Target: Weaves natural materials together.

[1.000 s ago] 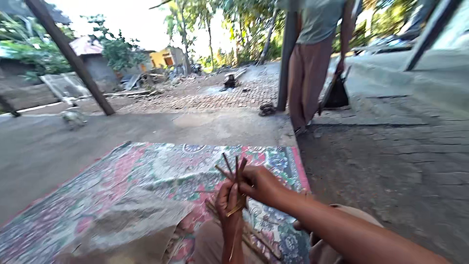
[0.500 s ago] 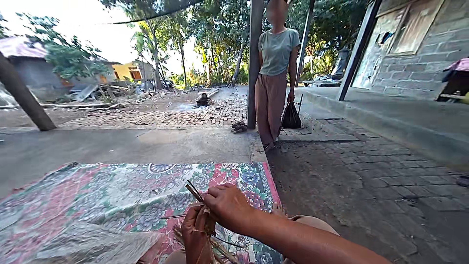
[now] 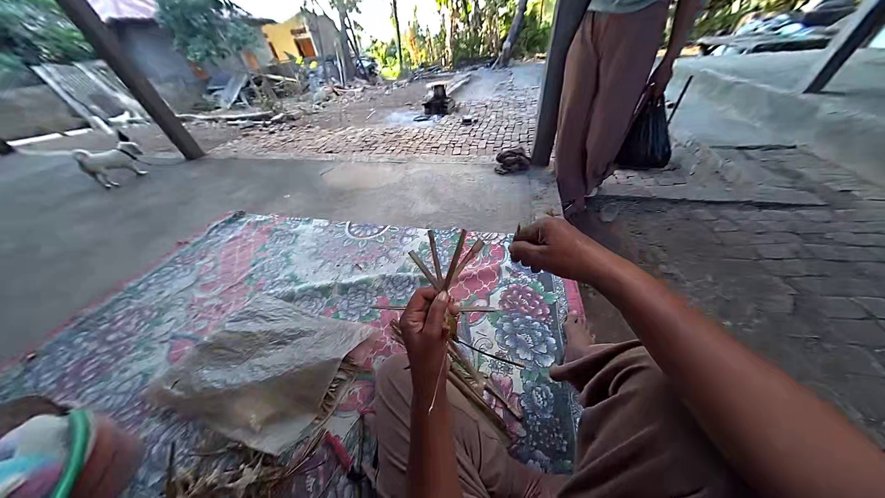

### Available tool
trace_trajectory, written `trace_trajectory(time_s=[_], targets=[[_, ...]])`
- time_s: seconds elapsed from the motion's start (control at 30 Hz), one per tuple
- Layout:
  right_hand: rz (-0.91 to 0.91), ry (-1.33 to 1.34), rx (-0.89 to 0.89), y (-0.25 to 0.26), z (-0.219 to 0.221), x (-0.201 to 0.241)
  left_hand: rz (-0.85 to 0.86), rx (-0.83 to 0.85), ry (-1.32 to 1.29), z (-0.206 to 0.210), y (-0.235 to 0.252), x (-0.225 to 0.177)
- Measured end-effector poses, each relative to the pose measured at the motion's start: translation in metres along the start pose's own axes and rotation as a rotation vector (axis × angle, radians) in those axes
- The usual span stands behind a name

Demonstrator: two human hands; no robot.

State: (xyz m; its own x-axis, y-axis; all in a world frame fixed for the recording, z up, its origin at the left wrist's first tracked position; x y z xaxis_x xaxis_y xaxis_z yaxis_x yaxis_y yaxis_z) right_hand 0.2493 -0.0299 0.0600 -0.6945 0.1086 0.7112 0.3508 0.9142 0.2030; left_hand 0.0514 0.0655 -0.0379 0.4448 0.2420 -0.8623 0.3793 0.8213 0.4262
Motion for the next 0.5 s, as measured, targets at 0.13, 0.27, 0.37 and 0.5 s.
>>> trace_trajectory(time_s=[0.13,0.27,0.37,0.5], targets=[[-0.088,0.114,0.103,-0.008,0.029,0.023,0.02,-0.006,0.012,0.0,-0.001,0.004],[-0.062,0.234,0.018,-0.003,0.038,0.027,0.05,-0.01,0.001,0.002,-0.002,0.009],[-0.038,0.283,-0.033,0.0,0.041,0.026,0.06,-0.002,-0.02,0.006,-0.004,0.013],[-0.055,0.291,-0.052,0.002,0.042,0.024,0.065,-0.015,-0.016,0.012,-0.006,0.014]])
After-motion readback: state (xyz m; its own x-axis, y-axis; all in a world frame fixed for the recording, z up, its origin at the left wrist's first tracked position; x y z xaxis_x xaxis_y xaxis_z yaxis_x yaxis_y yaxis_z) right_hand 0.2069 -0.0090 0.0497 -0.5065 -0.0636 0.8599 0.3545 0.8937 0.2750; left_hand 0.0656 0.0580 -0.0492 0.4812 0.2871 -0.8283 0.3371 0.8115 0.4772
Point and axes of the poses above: each hand's wrist, its own y-axis towards the middle knuckle, its own z-axis out of the palm, x = y × z, the point moved 6 cm from there along y, towards the middle knuckle, and after that the axes turned 10 degrees about y, right-handed, at the moved point
